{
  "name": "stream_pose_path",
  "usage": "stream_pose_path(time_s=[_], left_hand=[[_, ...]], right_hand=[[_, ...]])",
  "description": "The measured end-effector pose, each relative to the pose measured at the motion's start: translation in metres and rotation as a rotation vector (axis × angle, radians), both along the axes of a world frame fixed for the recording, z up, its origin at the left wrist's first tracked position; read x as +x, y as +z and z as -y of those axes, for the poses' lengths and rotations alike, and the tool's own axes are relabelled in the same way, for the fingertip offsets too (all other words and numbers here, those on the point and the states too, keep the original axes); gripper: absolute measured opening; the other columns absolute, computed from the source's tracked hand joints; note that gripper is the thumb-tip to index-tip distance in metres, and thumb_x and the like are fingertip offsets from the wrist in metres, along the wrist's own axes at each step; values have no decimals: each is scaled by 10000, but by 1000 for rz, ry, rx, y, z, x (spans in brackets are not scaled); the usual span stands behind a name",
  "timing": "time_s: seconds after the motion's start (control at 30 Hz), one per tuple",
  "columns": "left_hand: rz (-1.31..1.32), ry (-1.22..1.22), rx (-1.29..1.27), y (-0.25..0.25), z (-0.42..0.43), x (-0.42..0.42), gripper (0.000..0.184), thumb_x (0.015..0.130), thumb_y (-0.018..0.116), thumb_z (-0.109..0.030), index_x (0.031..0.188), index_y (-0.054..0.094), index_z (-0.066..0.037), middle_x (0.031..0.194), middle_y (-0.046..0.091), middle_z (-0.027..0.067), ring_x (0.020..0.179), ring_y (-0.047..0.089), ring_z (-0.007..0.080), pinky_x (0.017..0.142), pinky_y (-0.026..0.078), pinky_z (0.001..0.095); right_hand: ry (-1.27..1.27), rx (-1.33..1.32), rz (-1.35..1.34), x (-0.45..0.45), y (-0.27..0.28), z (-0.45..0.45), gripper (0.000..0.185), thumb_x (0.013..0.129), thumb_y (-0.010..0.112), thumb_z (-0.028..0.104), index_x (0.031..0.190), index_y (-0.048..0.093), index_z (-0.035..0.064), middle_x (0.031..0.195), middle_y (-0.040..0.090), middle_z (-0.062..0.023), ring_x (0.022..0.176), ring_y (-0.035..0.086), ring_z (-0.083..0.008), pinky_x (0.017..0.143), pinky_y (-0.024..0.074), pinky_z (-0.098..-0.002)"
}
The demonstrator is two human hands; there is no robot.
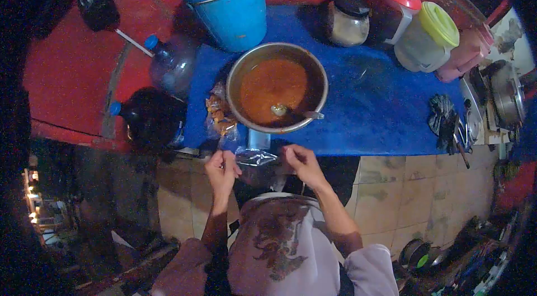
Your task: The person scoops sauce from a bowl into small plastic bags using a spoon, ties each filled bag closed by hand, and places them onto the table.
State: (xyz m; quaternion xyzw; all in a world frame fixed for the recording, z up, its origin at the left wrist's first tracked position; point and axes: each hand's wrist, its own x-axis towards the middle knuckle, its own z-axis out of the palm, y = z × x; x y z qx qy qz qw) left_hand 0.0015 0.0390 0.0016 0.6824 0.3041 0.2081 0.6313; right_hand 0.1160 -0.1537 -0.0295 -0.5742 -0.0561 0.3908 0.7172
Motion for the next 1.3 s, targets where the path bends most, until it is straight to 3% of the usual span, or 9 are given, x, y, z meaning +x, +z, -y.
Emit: stream_pose_path(time_s=[0.2,0.27,0.4,0.8,1.0,1.07,1.17,1.27,1.3], left_hand=[[71,34,22,8,5,3,194,928,526,-94,756,539,-4,571,503,-8,471,486,47,424,366,214],[87,70,32,5,6,1,194,929,528,-98,759,540,-6,571,502,-8,474,485,46,426,368,212],[92,130,36,-4,-4,-8,190,932,533,-111,772,551,-10,570,507,-6,481,483,44,433,371,203],[38,-72,62,-15,-4,-4,180,947,529,-139,834,561,-3,679,599,39,584,570,79,510,441,206],[43,30,47,-22,-10,3,127,911,563,-92,816,562,-7,701,605,52,598,580,106,519,450,232],[105,283,767,-11,-4,16,63,839,628,-40,820,577,-10,710,598,66,604,590,160,515,447,272],[153,126,876,21,18,8,113,794,685,-71,843,606,-7,684,597,61,605,576,177,570,467,297],[-38,-273,226,20,43,1,174,739,751,-85,853,639,-17,734,653,54,660,599,105,614,477,260],[-54,-293,230,15,47,3,154,751,740,-79,852,641,-18,751,660,55,675,601,100,617,477,258]], right_hand=[[341,-42,48,-14,-10,-6,203,806,715,86,982,665,-2,818,645,-30,708,594,-117,640,498,-267],[22,175,-44,-11,-17,-5,121,796,713,53,902,679,6,786,655,-48,662,606,-134,613,508,-269],[-166,93,-163,-10,-5,-5,31,829,669,34,821,658,6,706,635,-40,630,594,-122,591,496,-248],[-294,-246,347,-2,-25,-11,269,892,630,205,715,610,3,611,573,-8,535,515,-79,491,408,-244],[-302,10,110,-5,2,-23,252,838,698,178,686,625,-9,611,582,-4,574,503,-67,523,396,-234],[-253,-104,218,-4,-3,-18,238,830,707,176,701,630,-9,625,588,-4,582,506,-68,526,396,-233],[-172,-228,338,-8,-1,-18,214,817,719,170,728,638,-7,648,596,-5,587,506,-72,530,396,-234],[-126,-136,456,-17,-6,-21,178,802,723,140,735,635,1,668,606,-18,573,506,-79,527,402,-227],[-82,-36,266,-20,-2,-20,158,793,719,110,721,626,4,665,605,-27,568,512,-82,521,407,-221]])
